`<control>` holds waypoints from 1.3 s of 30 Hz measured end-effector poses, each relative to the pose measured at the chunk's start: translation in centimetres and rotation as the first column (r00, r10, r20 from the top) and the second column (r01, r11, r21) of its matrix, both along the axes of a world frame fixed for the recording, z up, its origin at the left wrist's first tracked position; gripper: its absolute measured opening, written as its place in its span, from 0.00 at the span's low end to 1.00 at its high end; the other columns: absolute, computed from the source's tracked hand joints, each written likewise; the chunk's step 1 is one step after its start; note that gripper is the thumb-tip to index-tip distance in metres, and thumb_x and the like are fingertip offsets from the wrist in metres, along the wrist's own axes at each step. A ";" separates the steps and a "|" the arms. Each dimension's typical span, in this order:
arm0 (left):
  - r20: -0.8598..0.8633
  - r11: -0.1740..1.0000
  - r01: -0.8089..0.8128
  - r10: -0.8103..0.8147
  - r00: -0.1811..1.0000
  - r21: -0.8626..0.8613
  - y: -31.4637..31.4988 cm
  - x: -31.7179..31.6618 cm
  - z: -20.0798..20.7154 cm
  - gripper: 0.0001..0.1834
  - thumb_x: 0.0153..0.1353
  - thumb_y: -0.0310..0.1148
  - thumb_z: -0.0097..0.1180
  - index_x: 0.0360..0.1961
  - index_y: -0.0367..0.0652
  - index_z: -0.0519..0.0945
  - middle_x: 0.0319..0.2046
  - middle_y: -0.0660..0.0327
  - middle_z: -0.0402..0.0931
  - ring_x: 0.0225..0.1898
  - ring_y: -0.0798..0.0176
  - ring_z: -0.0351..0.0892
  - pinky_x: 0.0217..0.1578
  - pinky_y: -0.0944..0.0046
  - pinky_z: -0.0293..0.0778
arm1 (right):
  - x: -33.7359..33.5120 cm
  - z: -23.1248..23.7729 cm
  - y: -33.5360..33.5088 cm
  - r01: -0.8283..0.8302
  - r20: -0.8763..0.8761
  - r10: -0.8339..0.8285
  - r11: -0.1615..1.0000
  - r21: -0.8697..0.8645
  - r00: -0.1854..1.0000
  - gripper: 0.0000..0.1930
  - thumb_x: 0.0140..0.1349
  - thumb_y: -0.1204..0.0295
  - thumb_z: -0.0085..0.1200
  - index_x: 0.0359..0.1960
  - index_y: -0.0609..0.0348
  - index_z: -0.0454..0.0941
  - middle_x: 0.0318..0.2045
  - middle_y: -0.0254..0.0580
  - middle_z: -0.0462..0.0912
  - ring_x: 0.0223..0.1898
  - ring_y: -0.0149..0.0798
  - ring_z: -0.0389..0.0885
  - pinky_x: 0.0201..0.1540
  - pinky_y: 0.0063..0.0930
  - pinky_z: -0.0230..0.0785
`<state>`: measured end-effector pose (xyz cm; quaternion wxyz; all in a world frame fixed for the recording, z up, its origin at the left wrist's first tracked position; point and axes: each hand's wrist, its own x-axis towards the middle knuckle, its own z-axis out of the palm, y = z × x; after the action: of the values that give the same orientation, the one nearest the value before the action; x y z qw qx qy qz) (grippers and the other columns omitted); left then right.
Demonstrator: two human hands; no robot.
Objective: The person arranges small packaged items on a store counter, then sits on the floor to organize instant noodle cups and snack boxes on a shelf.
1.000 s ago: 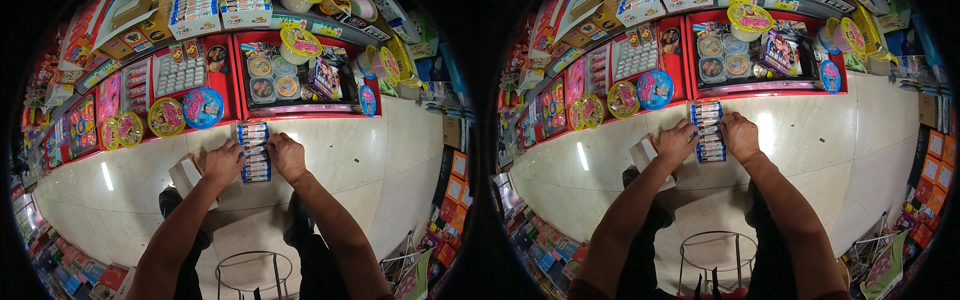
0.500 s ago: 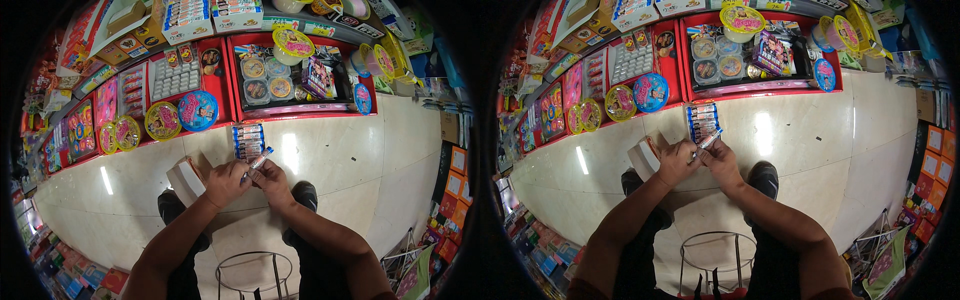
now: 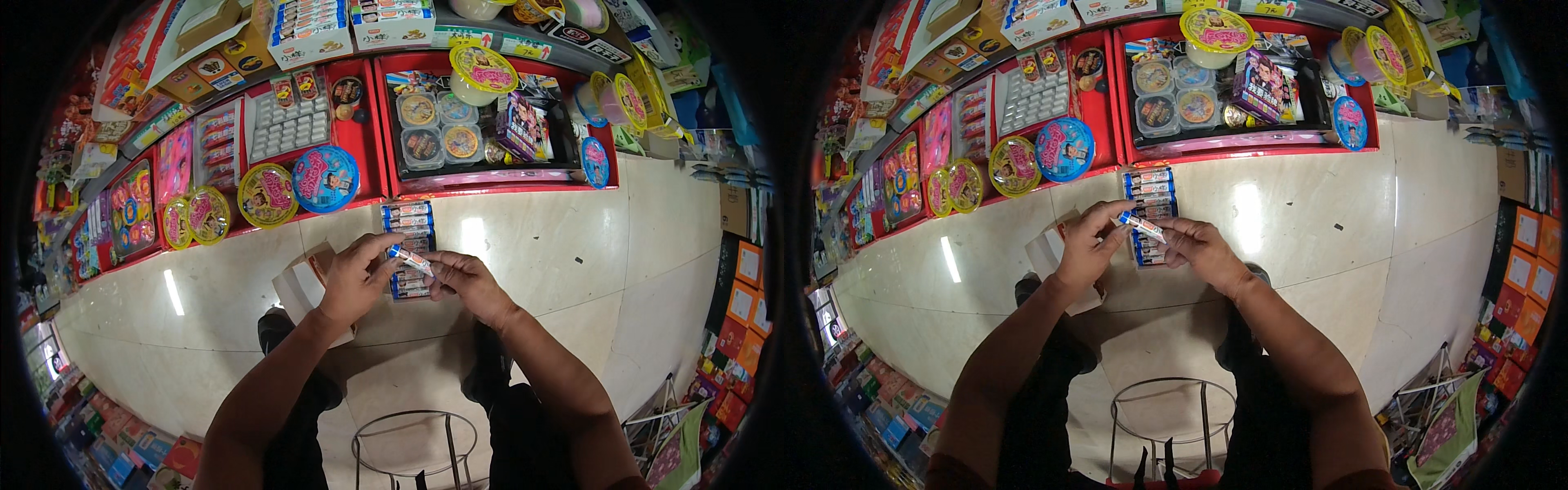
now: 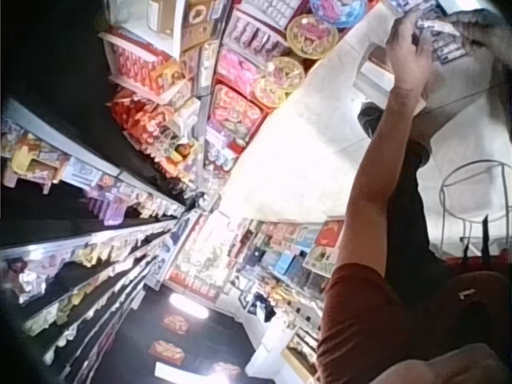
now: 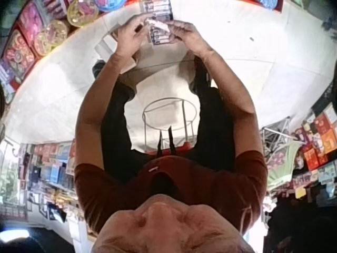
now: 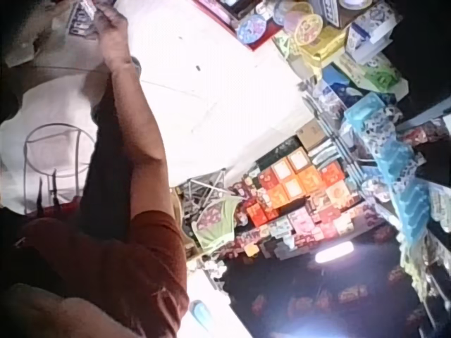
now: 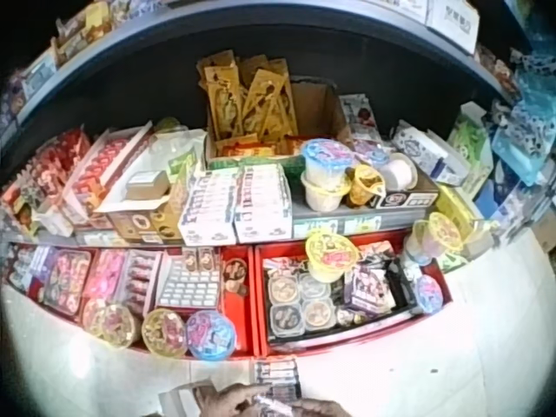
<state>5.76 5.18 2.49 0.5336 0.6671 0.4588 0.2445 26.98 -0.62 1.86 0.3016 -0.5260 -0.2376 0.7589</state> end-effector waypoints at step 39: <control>-0.415 0.870 0.228 -0.030 0.909 0.437 -3.2 -1.8 -5.9 0.13 0.53 0.34 0.63 0.42 0.52 0.81 0.36 0.65 0.74 0.32 0.60 0.80 0.29 0.61 0.76 | -1.4 -4.3 -2.1 -0.784 0.900 -0.273 0.446 0.432 0.341 0.12 0.49 0.72 0.62 0.38 0.49 0.84 0.32 0.32 0.76 0.35 0.37 0.77 0.30 0.28 0.74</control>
<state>3.91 1.97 -3.42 0.2650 0.8426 0.4358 0.1730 25.58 -2.75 -2.45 0.1792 -0.5615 -0.7925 0.1565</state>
